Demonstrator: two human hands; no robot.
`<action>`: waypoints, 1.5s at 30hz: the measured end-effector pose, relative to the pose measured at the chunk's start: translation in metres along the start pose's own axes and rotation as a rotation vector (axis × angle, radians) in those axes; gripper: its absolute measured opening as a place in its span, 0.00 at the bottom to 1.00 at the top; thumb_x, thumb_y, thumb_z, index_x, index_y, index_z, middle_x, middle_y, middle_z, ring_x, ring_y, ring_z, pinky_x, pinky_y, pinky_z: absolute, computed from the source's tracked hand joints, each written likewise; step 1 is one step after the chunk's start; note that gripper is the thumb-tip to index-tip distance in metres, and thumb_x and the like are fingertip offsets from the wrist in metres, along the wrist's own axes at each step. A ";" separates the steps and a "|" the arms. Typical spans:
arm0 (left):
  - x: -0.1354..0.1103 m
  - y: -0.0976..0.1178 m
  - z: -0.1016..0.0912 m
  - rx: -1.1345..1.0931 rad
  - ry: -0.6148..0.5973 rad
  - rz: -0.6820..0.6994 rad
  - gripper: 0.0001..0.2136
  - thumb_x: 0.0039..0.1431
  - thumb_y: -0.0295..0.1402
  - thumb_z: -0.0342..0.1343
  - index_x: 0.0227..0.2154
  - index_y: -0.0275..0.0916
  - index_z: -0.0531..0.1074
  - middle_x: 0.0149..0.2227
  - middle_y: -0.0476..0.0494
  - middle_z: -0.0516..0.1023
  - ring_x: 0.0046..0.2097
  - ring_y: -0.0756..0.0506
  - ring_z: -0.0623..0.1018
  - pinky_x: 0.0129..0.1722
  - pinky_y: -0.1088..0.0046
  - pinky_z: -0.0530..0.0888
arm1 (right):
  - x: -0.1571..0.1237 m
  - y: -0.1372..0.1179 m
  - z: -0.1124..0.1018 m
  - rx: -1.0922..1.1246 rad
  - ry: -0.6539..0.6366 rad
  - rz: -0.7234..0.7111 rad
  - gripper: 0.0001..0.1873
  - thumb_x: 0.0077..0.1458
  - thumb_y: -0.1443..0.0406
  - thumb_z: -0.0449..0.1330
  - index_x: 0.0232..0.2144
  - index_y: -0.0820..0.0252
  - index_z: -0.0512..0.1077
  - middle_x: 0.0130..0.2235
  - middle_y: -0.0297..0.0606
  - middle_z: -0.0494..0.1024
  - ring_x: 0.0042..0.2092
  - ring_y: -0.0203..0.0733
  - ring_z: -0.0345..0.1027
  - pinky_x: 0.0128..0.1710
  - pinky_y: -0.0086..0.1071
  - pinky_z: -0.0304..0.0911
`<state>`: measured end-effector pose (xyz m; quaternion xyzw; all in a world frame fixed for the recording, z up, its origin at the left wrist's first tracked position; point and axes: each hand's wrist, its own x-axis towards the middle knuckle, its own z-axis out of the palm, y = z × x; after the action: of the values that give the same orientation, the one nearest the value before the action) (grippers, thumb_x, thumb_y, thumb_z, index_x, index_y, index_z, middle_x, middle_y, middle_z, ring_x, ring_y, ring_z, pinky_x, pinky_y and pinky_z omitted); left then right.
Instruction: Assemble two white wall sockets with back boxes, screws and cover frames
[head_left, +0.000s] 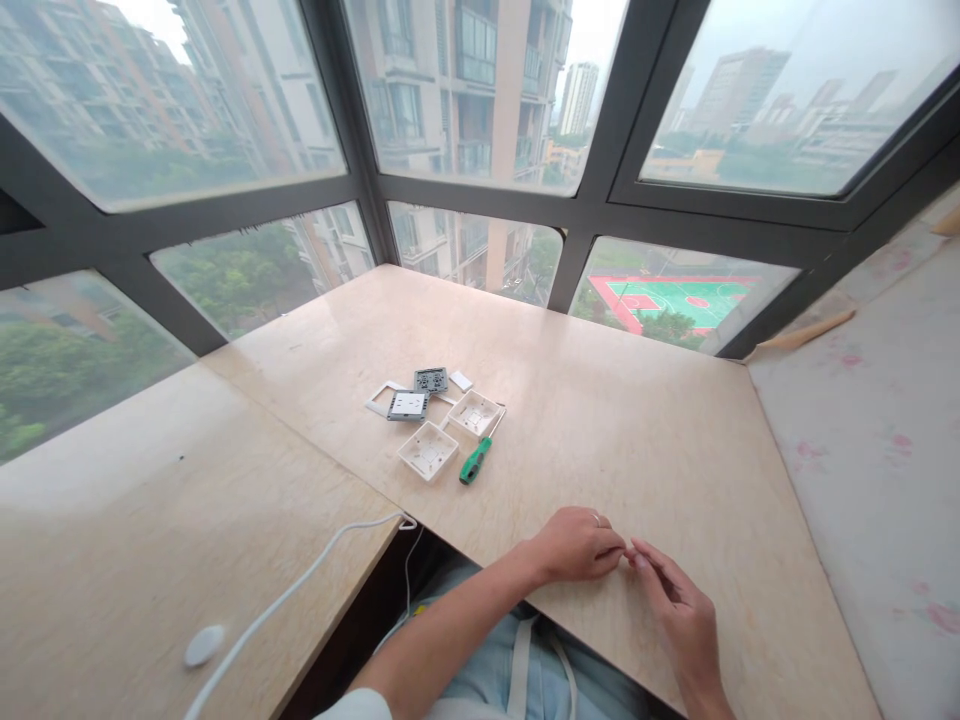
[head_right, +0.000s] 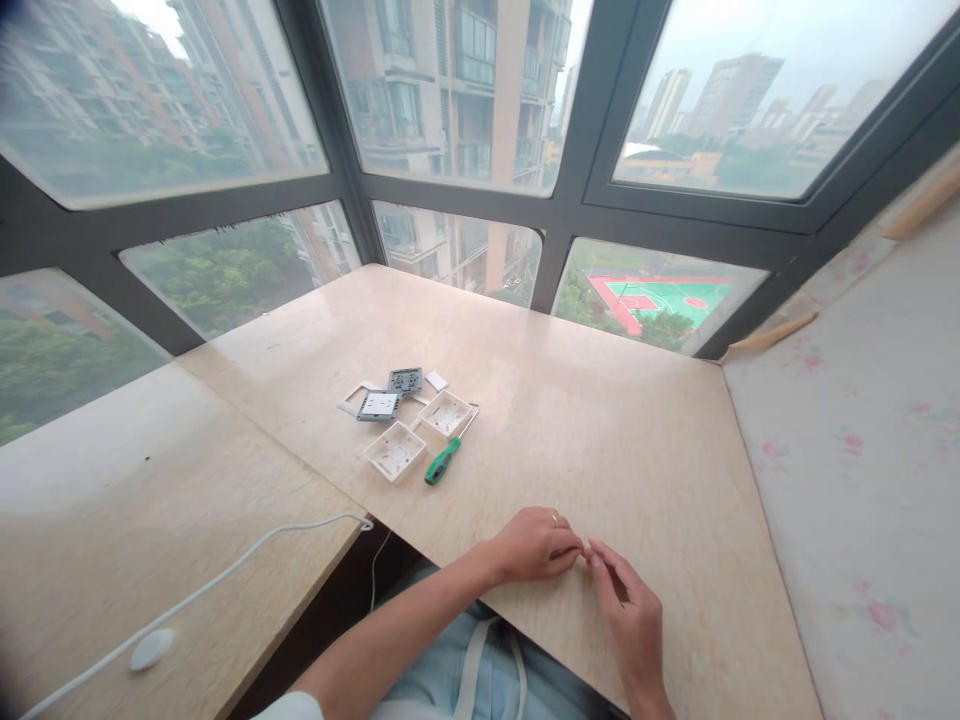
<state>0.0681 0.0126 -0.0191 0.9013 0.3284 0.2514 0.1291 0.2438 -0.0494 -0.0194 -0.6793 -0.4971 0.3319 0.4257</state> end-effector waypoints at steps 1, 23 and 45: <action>0.000 0.000 0.001 0.019 0.007 0.014 0.08 0.61 0.33 0.54 0.32 0.39 0.78 0.30 0.46 0.80 0.31 0.48 0.77 0.31 0.73 0.68 | 0.000 0.001 0.000 -0.005 0.000 0.011 0.24 0.47 0.47 0.63 0.39 0.58 0.80 0.41 0.45 0.84 0.44 0.55 0.79 0.48 0.43 0.74; 0.001 0.003 0.020 0.198 0.153 0.016 0.13 0.63 0.38 0.53 0.23 0.38 0.71 0.22 0.43 0.72 0.28 0.46 0.71 0.23 0.71 0.59 | -0.002 -0.009 -0.003 0.012 -0.009 0.073 0.25 0.41 0.47 0.66 0.37 0.56 0.82 0.43 0.43 0.84 0.46 0.57 0.78 0.47 0.42 0.75; -0.132 -0.038 -0.131 -0.337 1.133 -0.911 0.13 0.65 0.37 0.46 0.29 0.38 0.71 0.25 0.50 0.72 0.30 0.49 0.73 0.34 0.74 0.71 | -0.003 -0.025 0.002 -0.055 -0.052 0.123 0.29 0.42 0.44 0.62 0.39 0.59 0.79 0.42 0.45 0.84 0.50 0.57 0.76 0.55 0.44 0.69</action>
<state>-0.1092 -0.0371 0.0278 0.3765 0.6427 0.6458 0.1678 0.2319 -0.0482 0.0025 -0.7110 -0.4744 0.3614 0.3726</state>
